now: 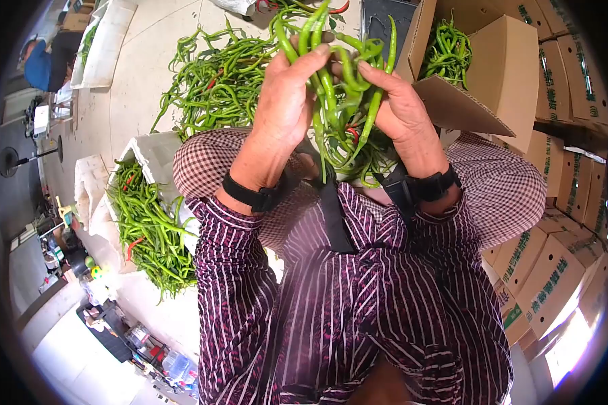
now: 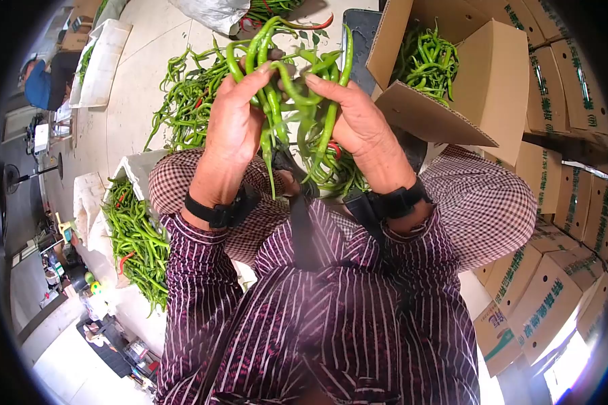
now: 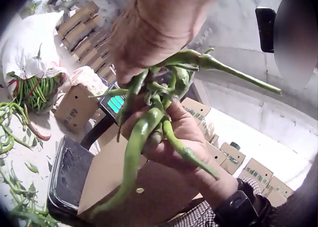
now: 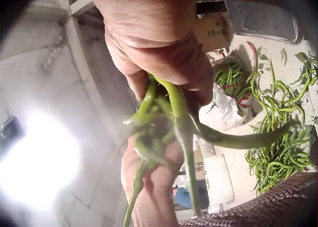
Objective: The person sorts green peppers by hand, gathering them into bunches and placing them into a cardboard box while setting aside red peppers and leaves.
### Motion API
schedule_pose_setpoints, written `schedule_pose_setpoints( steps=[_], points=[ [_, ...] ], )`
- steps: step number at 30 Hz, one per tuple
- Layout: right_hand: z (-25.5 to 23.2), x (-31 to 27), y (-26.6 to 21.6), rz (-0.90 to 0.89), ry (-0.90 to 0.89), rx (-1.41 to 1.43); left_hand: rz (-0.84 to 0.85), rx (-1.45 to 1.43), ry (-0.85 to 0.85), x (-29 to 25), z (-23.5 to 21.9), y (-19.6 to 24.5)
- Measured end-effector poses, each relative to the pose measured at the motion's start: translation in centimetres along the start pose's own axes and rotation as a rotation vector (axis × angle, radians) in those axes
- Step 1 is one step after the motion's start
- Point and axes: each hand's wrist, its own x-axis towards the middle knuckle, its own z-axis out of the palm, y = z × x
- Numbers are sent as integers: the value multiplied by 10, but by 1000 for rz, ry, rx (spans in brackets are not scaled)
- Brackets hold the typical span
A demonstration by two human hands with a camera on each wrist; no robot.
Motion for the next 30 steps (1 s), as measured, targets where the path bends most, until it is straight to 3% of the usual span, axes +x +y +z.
schedule_pose_setpoints(
  steps=[3, 7, 10, 12, 15, 18, 19, 22, 25, 26, 27, 30],
  points=[
    [4, -1, -1, -84, -19, -61, -53, -36, -116, -2, 2, 4],
    [9, -14, -19, -193, 176, -98, -33, -153, -167, 9, -17, 6],
    [10, -31, -36, -117, -15, -17, -25, -206, -226, 11, -17, 10],
    [13, -36, -36, -83, -47, 56, -34, -271, -268, 11, -14, 9],
    [18, -43, -36, -42, -54, 76, -71, -233, -280, 12, -16, 8],
    [44, -63, -45, -150, 32, -84, -45, -233, -269, 15, -19, 3],
    [40, -66, -56, -153, -108, -93, -21, -214, -257, 15, -19, 3],
    [44, -69, -92, -240, -204, -54, -27, -242, -197, 12, -18, 3],
    [50, -74, -110, -333, -19, -116, -75, -184, -84, 9, -13, 3],
    [46, -74, -114, -340, -88, -119, -86, -256, -184, 14, -22, -3],
    [42, -77, -119, -351, 16, -204, -96, -257, -203, 12, -21, -2],
    [23, -75, -125, -382, -98, -174, -115, -212, -187, 6, -8, -1]
  ],
)
